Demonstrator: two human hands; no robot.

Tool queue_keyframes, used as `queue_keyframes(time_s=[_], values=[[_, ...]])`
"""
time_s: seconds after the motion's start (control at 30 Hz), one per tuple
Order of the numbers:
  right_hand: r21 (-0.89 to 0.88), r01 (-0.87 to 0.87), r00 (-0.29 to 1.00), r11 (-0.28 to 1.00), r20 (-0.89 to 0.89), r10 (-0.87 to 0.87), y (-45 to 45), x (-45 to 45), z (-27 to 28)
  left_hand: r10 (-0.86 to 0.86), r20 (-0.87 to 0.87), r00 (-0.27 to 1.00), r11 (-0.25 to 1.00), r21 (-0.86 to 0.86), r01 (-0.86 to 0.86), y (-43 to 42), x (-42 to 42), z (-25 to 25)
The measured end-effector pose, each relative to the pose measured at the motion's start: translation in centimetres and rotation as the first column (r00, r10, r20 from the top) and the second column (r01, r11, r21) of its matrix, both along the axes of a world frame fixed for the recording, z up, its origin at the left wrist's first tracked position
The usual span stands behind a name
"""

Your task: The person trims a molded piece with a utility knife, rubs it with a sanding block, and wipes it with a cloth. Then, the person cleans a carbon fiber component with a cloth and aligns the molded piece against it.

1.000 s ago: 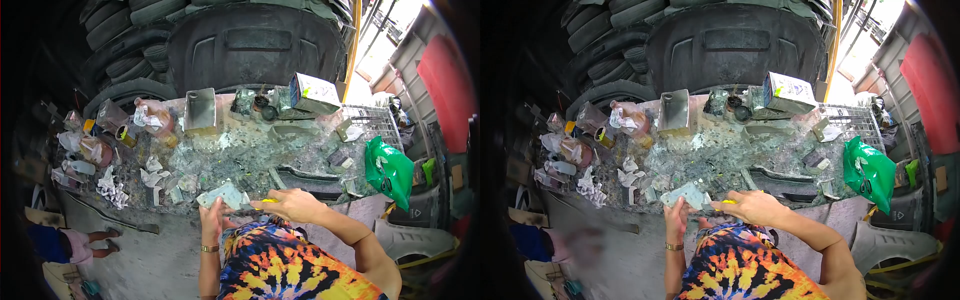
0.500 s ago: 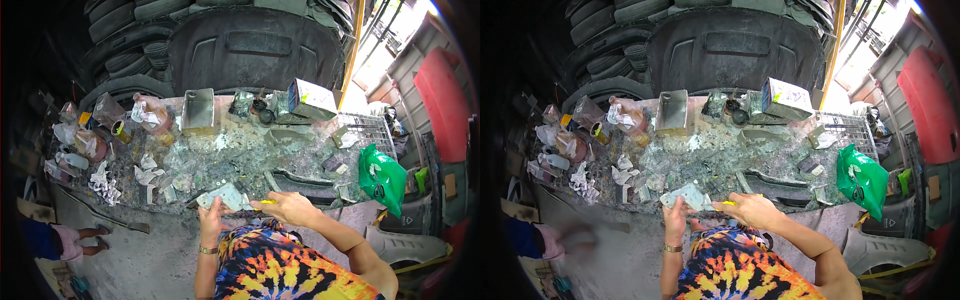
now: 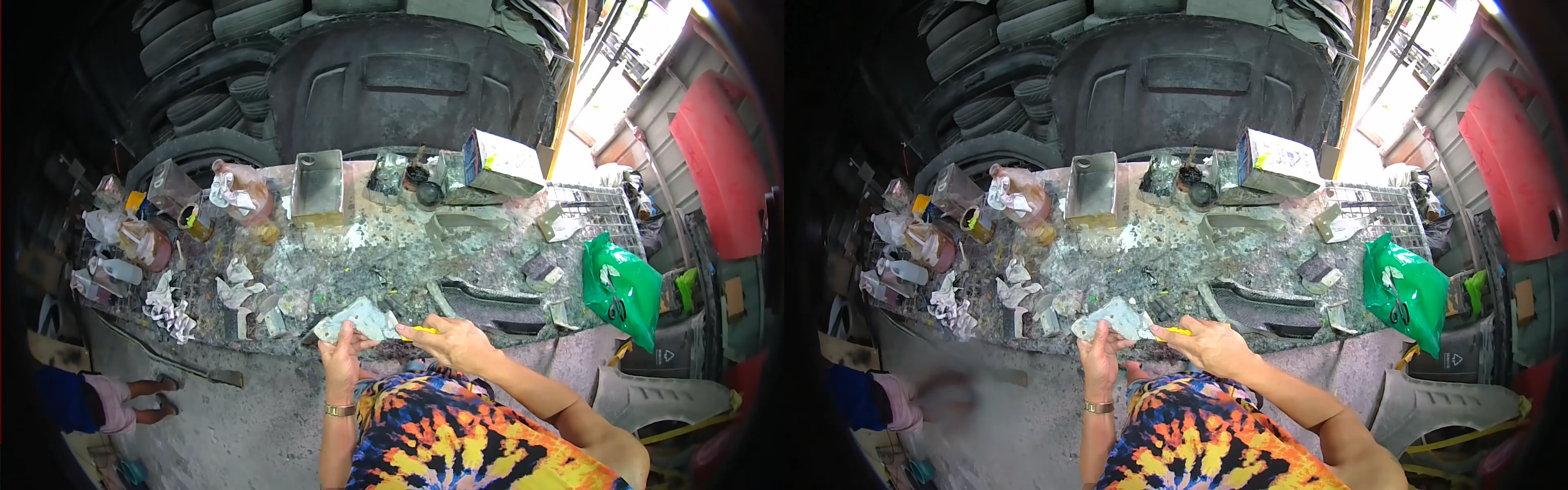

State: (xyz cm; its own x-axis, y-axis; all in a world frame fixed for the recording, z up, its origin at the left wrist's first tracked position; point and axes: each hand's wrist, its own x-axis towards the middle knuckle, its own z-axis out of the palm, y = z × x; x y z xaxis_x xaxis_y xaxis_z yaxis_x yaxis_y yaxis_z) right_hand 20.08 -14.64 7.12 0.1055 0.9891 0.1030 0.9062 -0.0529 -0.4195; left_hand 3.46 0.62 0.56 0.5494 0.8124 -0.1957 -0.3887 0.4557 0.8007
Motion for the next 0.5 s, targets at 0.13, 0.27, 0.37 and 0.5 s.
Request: queue_keyframes(time_s=[0.13, 0.27, 0.37, 0.5], values=[[-0.054, 0.009, 0.999, 0.999, 0.035, -0.007, -0.3, 0.3, 1.3, 0.006, 0.017, 1.000, 1.000, -0.001, -0.006, 0.2, 0.2, -0.1], [-0.062, -0.009, 0.999, 0.998, 0.034, 0.011, -0.1, 0.5, 1.1, -0.020, 0.004, 1.000, 1.000, 0.001, 0.020, 0.2, 0.2, -0.1], [-0.019, 0.021, 0.998, 1.000, 0.054, -0.020, 0.7, 0.1, -0.5, 0.014, 0.021, 1.000, 1.000, 0.001, -0.014, 0.6, 0.3, 0.4], [0.120, 0.121, 0.992, 0.985, -0.058, -0.115, 2.0, -1.6, -0.9, 0.061, 0.010, 0.998, 0.998, 0.005, -0.061, 1.2, 0.4, 0.1]])
